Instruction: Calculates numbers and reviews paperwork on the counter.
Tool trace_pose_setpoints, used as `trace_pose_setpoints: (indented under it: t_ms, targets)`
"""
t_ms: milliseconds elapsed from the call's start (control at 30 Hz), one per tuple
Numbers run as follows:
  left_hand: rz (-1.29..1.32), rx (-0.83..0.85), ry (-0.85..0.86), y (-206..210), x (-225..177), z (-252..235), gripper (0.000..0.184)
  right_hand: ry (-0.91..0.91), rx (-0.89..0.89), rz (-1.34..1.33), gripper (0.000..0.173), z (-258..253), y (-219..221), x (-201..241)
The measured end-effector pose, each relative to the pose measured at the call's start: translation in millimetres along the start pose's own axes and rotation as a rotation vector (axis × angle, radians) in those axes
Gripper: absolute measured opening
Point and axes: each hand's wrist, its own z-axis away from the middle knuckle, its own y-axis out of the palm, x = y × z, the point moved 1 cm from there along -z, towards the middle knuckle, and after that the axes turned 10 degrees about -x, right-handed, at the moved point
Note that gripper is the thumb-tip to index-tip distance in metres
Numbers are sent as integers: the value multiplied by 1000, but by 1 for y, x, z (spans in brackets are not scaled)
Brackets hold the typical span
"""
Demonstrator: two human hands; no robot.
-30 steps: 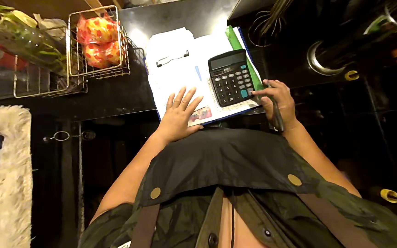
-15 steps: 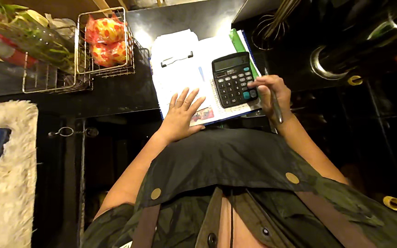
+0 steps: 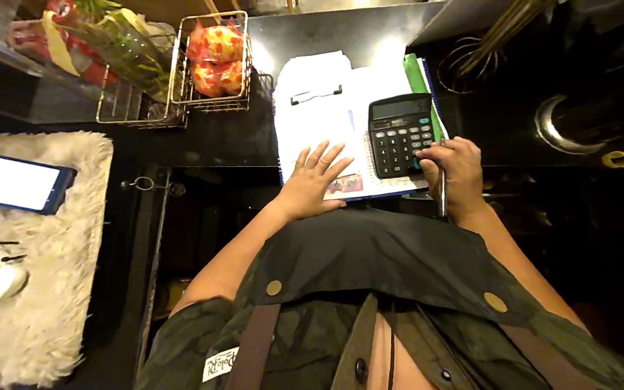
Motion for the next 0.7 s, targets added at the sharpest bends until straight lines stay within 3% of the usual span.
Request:
trace_pose_setpoints:
  t_ms: [700]
  targets:
    - [6, 13, 17, 1, 2, -1, 84, 10, -10, 39, 33, 5, 2, 1]
